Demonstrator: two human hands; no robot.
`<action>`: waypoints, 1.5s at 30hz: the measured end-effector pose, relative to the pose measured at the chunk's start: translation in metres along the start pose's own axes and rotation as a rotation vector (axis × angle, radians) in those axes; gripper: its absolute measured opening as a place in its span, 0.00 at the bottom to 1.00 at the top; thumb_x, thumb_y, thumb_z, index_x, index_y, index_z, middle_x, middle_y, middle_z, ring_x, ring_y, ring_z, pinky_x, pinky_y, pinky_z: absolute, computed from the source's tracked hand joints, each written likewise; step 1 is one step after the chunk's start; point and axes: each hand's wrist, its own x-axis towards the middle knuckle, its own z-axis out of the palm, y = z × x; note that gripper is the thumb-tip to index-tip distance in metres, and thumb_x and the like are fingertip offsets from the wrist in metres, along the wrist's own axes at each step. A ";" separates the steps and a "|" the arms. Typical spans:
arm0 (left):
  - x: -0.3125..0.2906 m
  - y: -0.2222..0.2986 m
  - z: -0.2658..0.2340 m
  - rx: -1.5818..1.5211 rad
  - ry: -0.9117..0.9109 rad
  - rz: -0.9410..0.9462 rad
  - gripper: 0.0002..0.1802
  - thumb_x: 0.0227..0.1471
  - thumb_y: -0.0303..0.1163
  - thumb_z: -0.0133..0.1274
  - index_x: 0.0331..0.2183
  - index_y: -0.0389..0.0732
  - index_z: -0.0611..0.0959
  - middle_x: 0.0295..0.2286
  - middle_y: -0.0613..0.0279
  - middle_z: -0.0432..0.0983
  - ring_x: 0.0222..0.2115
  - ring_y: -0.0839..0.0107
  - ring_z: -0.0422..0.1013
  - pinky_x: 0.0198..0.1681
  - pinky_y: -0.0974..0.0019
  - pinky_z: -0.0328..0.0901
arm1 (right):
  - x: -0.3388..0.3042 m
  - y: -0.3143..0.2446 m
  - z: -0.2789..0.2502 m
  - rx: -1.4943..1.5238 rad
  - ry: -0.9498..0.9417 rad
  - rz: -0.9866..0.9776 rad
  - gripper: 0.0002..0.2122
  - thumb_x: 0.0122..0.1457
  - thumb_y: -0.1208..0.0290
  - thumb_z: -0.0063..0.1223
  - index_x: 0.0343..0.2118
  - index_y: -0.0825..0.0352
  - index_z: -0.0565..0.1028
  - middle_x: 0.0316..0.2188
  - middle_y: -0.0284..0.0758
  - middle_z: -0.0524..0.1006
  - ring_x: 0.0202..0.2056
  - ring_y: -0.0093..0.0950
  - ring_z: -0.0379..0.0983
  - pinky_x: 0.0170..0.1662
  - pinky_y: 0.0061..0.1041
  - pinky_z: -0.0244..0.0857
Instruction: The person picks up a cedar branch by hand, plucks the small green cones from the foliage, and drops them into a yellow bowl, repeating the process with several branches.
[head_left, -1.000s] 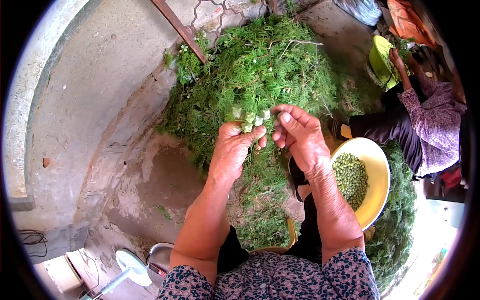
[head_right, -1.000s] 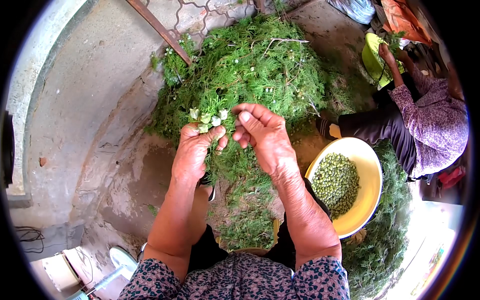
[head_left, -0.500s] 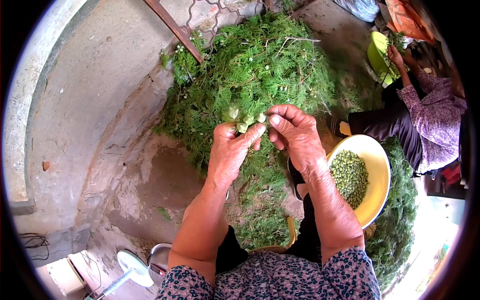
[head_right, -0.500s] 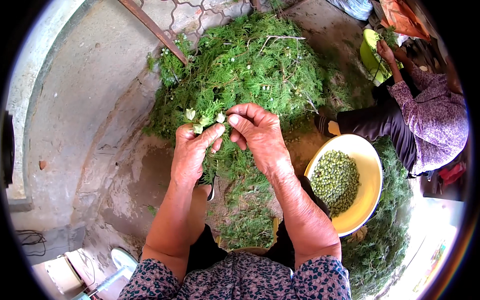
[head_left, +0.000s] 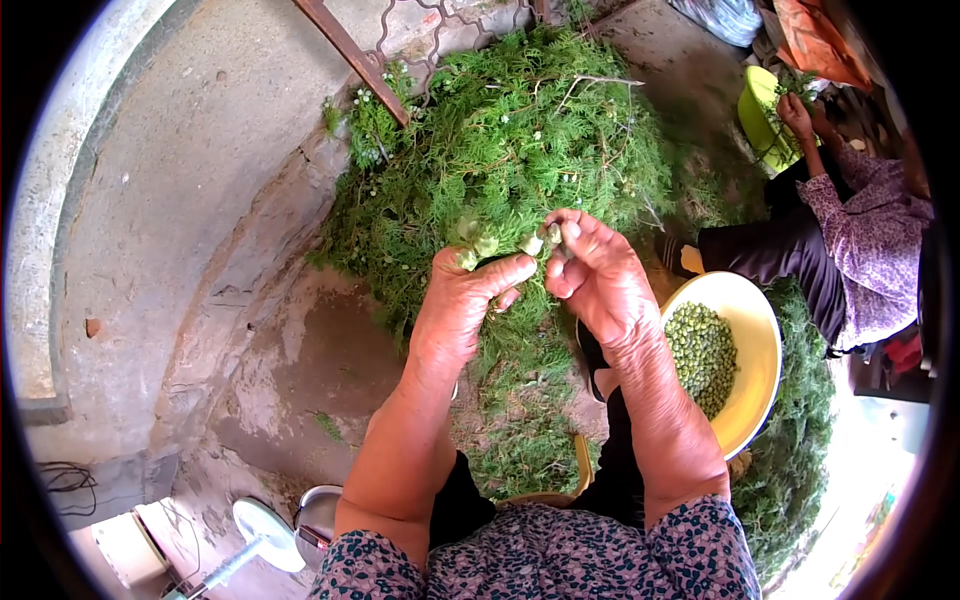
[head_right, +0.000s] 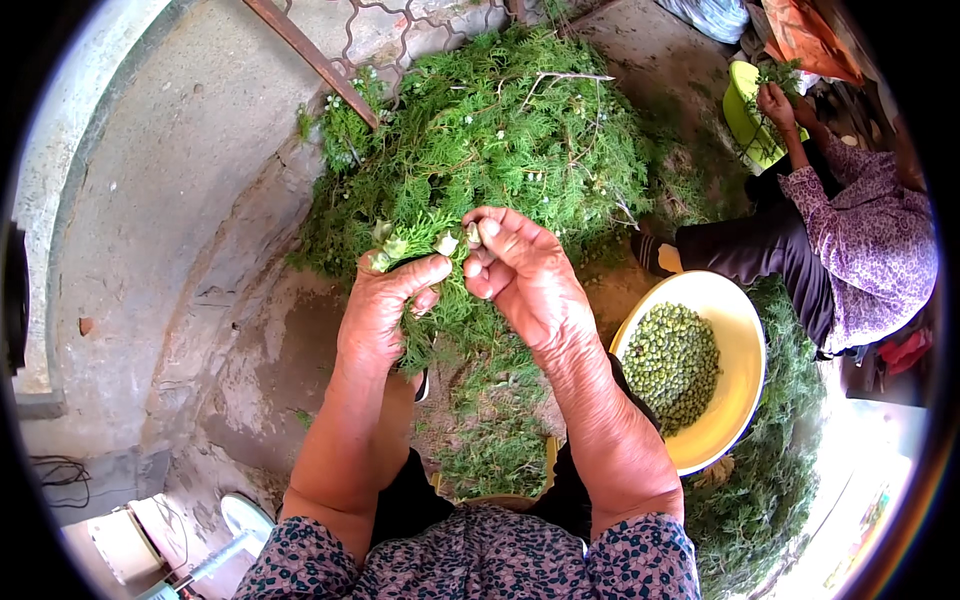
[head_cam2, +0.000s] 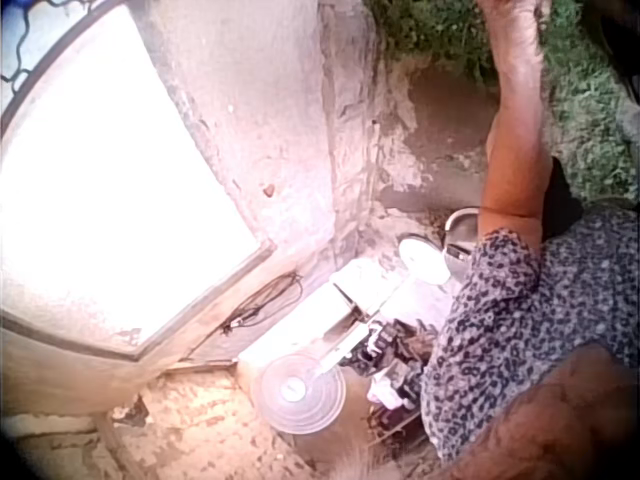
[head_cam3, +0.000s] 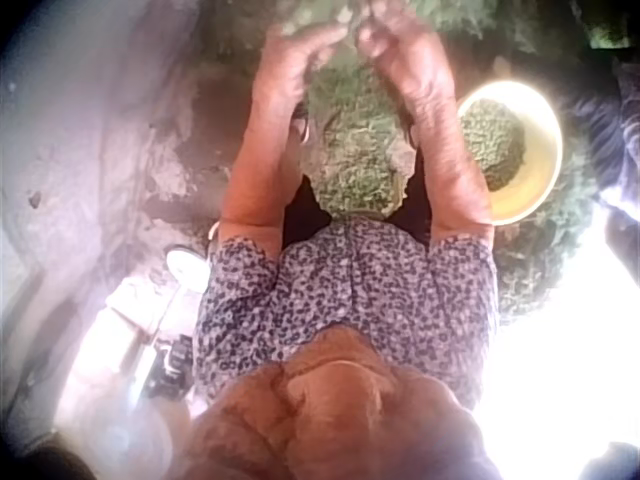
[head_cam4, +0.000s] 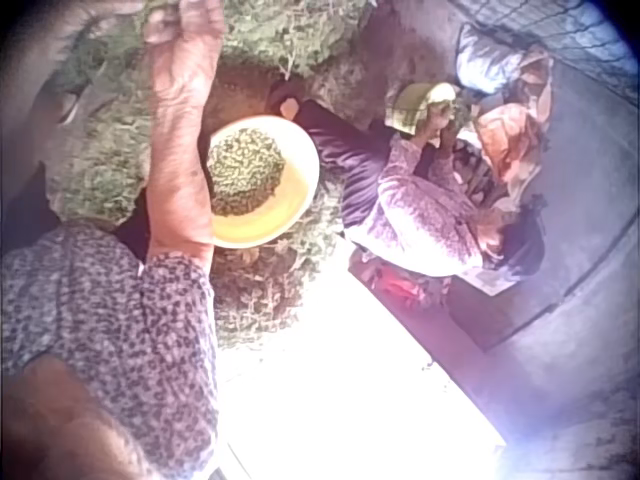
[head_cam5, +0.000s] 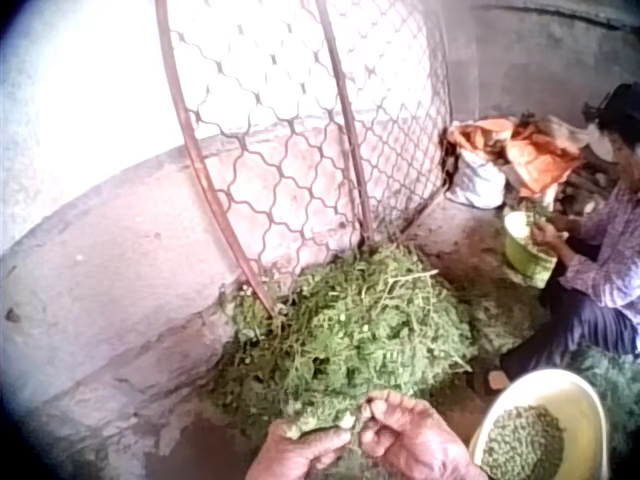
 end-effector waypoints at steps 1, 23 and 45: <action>0.000 0.001 0.000 0.000 0.001 0.001 0.09 0.42 0.25 0.57 0.31 0.37 0.79 0.23 0.70 0.73 0.18 0.83 0.62 0.18 0.78 0.54 | -0.001 -0.003 0.005 -0.039 0.025 -0.035 0.10 0.56 0.69 0.48 0.36 0.71 0.70 0.21 0.32 0.71 0.19 0.21 0.65 0.21 0.17 0.58; 0.005 -0.015 -0.006 0.278 -0.041 0.069 0.08 0.48 0.33 0.54 0.25 0.38 0.77 0.16 0.73 0.67 0.15 0.83 0.61 0.18 0.77 0.54 | 0.004 -0.012 0.005 -0.013 0.124 -0.110 0.11 0.52 0.63 0.53 0.29 0.67 0.71 0.26 0.33 0.71 0.21 0.19 0.64 0.21 0.17 0.57; 0.004 -0.020 -0.017 1.069 -0.010 0.333 0.07 0.44 0.29 0.50 0.23 0.34 0.75 0.19 0.46 0.70 0.22 0.47 0.68 0.23 0.55 0.62 | -0.002 0.011 0.017 -1.265 -0.131 -0.694 0.12 0.43 0.79 0.59 0.33 0.68 0.74 0.27 0.34 0.71 0.30 0.27 0.69 0.32 0.21 0.64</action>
